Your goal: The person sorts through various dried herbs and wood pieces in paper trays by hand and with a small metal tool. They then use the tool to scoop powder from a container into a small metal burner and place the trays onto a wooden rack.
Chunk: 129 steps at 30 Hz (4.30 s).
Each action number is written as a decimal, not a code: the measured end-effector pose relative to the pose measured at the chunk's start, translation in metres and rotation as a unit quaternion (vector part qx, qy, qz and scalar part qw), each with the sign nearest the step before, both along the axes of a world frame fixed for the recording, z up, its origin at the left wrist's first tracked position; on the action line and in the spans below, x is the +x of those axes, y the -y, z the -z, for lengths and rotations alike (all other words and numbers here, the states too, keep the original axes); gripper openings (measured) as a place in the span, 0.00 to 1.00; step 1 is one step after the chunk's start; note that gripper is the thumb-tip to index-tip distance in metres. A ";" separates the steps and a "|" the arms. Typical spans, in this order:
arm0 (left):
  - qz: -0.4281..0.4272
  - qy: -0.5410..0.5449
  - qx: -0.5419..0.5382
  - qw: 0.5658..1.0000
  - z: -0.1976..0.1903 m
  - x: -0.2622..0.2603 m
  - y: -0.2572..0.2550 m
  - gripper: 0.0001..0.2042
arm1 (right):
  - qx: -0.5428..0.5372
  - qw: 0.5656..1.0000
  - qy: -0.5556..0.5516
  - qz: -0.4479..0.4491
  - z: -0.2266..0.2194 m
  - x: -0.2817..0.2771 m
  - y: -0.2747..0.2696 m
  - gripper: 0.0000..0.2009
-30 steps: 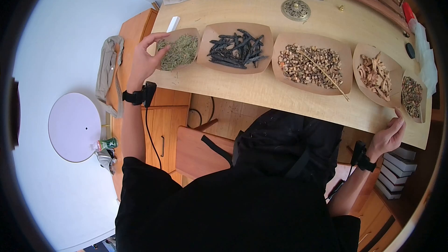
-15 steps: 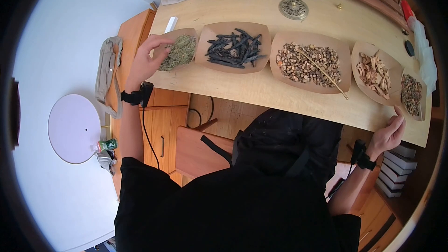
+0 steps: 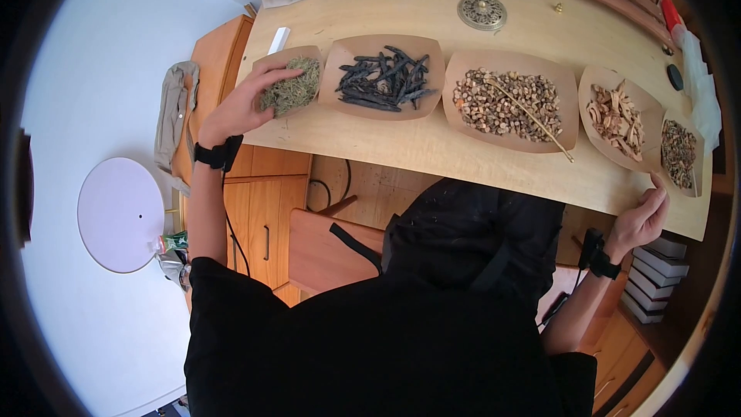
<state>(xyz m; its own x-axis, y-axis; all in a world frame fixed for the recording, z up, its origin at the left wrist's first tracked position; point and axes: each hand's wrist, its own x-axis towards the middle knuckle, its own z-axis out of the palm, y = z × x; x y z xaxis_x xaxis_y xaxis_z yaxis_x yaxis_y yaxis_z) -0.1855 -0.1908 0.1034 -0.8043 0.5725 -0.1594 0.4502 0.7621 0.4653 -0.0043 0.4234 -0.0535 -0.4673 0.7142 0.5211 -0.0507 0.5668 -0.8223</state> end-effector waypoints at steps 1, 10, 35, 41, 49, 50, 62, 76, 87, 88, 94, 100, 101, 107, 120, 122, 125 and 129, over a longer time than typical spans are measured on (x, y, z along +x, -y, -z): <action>0.000 0.000 0.000 1.000 0.001 -0.002 0.001 0.39 | 0.004 1.000 0.002 -0.004 0.001 0.000 -0.001 0.18; -0.065 -0.050 0.050 0.995 0.012 -0.009 0.008 0.25 | 0.004 1.000 0.001 0.004 -0.003 -0.001 0.004 0.18; -0.227 0.122 0.284 0.924 0.019 -0.008 0.030 0.14 | 0.012 1.000 0.003 0.008 -0.004 -0.002 0.004 0.18; -0.222 0.089 0.263 0.935 0.017 -0.005 0.025 0.15 | 0.008 1.000 -0.003 -0.001 -0.002 -0.002 0.002 0.18; -0.082 -0.309 -0.048 0.946 0.005 0.011 -0.015 0.07 | 0.017 1.000 0.004 0.018 -0.008 -0.002 0.009 0.17; -0.078 -0.307 -0.043 0.948 0.005 0.012 -0.020 0.07 | 0.010 1.000 -0.002 0.005 -0.009 -0.003 0.011 0.17; 0.019 -0.196 0.060 0.978 -0.002 0.024 -0.128 0.09 | 0.027 1.000 -0.005 -0.004 -0.016 -0.004 0.017 0.18; -0.064 -0.155 0.002 0.986 0.014 0.016 -0.145 0.07 | 0.029 0.999 -0.022 -0.004 -0.015 -0.002 0.019 0.17; 0.048 -0.204 0.054 0.976 -0.011 0.044 -0.213 0.15 | 0.032 0.999 -0.035 0.010 -0.021 -0.003 0.025 0.16; 0.050 -0.205 0.054 0.976 -0.009 0.047 -0.228 0.15 | 0.034 0.999 -0.035 0.005 -0.021 -0.003 0.024 0.16; 0.079 -0.093 0.087 0.989 0.009 0.054 -0.290 0.15 | 0.037 0.999 -0.037 -0.005 -0.023 0.001 0.025 0.15; 0.058 -0.069 0.051 0.995 0.015 0.050 -0.299 0.16 | 0.066 0.997 -0.030 -0.026 -0.026 0.001 0.024 0.15; 0.059 -0.070 0.046 0.995 0.015 0.049 -0.300 0.16 | 0.065 0.997 -0.029 -0.025 -0.027 0.001 0.024 0.15; 0.051 -0.073 0.038 0.995 0.020 0.051 -0.304 0.15 | 0.060 0.997 -0.030 -0.028 -0.024 0.003 0.023 0.14; -0.135 0.159 0.120 0.971 0.016 0.035 -0.297 0.08 | 0.071 0.996 -0.018 -0.051 -0.027 0.004 0.022 0.14; -0.143 0.191 0.167 0.957 0.023 0.030 -0.288 0.08 | 0.065 0.997 -0.018 -0.049 -0.026 0.004 0.023 0.15; -0.158 0.248 0.244 0.924 0.027 0.027 -0.282 0.10 | 0.069 0.997 -0.005 -0.040 -0.028 0.004 0.023 0.16; -0.186 0.335 0.307 0.871 0.019 0.025 -0.281 0.13 | 0.082 0.996 0.000 -0.025 -0.027 0.004 0.023 0.17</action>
<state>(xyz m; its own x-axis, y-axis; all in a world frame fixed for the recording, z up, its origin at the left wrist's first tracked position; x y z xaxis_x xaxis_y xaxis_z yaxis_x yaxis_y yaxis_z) -0.1607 0.0901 0.0844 -0.7965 0.4352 -0.4198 -0.3041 0.3117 0.9002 -0.0001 0.4004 -0.0264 -0.4994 0.5958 0.6290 -0.0821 0.6902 -0.7189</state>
